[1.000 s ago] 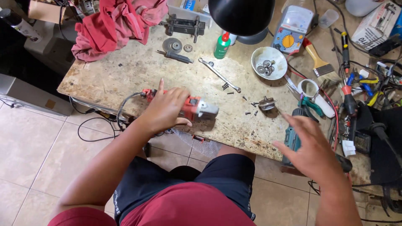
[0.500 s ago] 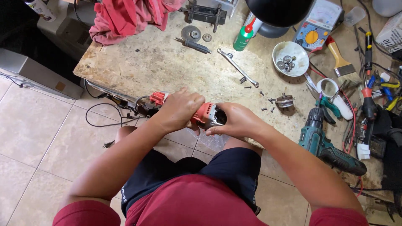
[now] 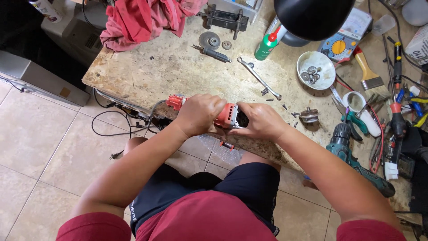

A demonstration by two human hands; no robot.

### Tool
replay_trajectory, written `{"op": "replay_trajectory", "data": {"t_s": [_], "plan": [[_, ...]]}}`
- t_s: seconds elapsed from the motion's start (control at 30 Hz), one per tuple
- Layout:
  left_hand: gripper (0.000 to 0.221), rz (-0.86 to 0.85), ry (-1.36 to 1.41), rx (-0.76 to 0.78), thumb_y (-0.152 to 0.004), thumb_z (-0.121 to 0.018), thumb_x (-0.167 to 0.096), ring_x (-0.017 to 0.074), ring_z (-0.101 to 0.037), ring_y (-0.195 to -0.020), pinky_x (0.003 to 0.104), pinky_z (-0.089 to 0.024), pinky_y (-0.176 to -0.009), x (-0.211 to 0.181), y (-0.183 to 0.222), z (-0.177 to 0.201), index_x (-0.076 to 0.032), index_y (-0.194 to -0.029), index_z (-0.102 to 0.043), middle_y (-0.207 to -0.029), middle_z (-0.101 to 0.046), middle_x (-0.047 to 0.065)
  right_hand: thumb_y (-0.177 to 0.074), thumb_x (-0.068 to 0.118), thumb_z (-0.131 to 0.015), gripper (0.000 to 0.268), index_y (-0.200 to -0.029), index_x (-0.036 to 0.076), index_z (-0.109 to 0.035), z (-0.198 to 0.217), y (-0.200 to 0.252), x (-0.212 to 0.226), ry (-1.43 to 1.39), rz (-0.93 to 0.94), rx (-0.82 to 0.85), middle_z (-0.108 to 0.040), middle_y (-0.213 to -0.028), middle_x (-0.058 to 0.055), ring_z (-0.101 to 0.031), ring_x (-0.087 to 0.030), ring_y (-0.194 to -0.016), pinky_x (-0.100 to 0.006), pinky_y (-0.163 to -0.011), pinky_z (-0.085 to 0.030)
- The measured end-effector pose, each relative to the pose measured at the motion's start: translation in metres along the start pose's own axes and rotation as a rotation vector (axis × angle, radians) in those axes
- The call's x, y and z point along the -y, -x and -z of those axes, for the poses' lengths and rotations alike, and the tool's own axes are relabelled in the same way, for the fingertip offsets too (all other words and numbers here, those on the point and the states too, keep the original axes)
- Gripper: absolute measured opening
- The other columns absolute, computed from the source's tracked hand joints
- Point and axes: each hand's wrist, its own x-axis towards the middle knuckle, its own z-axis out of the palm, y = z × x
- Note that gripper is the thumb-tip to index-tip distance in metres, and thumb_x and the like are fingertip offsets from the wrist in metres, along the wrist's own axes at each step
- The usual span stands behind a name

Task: Disassembling an electric angle grinder to inspect and repair internal components using a power drill and hand tools.

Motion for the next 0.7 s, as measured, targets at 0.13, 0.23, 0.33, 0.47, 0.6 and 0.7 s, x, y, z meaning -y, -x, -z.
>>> {"op": "replay_trajectory", "data": {"t_s": [0.13,0.23,0.33,0.47,0.6,0.7], "plan": [[0.082,0.024,-0.022,-0.010,-0.046,-0.079,-0.066,0.0242,-0.064,-0.076,0.038,-0.054,-0.070,0.001,0.000,-0.007,-0.018,-0.111,-0.061,-0.082,-0.057,0.002,-0.080,0.069,-0.073,0.083,-0.128,0.005,-0.054,-0.017,-0.001,-0.013,-0.003,0.086,-0.112,-0.072,-0.093,-0.022,-0.074,-0.043,-0.089,-0.054,-0.080,-0.060],[0.082,0.045,-0.019,-0.010,-0.045,-0.079,-0.070,0.0240,-0.064,-0.074,0.038,-0.054,-0.069,0.001,-0.005,0.003,-0.018,-0.107,-0.061,-0.080,-0.057,0.001,-0.088,0.068,-0.067,0.074,-0.128,0.006,-0.058,-0.015,0.002,-0.004,-0.003,0.012,-0.124,-0.073,-0.086,-0.015,-0.076,-0.032,-0.083,-0.041,-0.079,-0.062],[0.088,-0.003,0.081,0.006,-0.045,-0.081,-0.072,0.0265,-0.067,-0.076,0.040,-0.056,-0.071,0.004,-0.004,0.002,-0.016,-0.109,-0.063,-0.082,-0.060,0.004,-0.084,0.070,-0.071,0.080,-0.127,0.004,-0.058,-0.020,0.001,-0.011,-0.022,0.079,-0.168,-0.073,-0.084,-0.017,-0.076,-0.035,-0.081,-0.043,-0.076,-0.062],[0.091,0.010,0.037,0.009,-0.045,-0.081,-0.075,0.0253,-0.066,-0.077,0.039,-0.056,-0.072,0.004,-0.001,-0.008,-0.017,-0.111,-0.061,-0.083,-0.059,0.002,-0.080,0.069,-0.075,0.081,-0.125,0.003,-0.058,-0.028,0.004,-0.016,0.031,0.164,-0.287,-0.073,-0.086,-0.019,-0.075,-0.037,-0.083,-0.046,-0.077,-0.060],[0.088,0.004,0.022,-0.007,-0.045,-0.079,-0.075,0.0230,-0.065,-0.076,0.037,-0.055,-0.071,0.001,-0.002,0.002,-0.020,-0.111,-0.061,-0.083,-0.057,0.000,-0.080,0.065,-0.077,0.081,-0.126,0.001,-0.058,-0.025,0.010,-0.002,0.066,0.140,-0.357,-0.073,-0.090,-0.022,-0.075,-0.038,-0.084,-0.045,-0.079,-0.059],[0.085,-0.029,-0.005,-0.014,-0.053,-0.075,-0.079,0.0229,-0.064,-0.078,0.035,-0.054,-0.071,0.003,-0.002,0.004,-0.020,-0.112,-0.061,-0.085,-0.057,0.000,-0.079,0.068,-0.076,0.084,-0.128,0.002,-0.061,-0.020,0.006,-0.008,-0.077,0.042,-0.182,-0.075,-0.093,-0.022,-0.075,-0.038,-0.086,-0.045,-0.081,-0.060]]}}
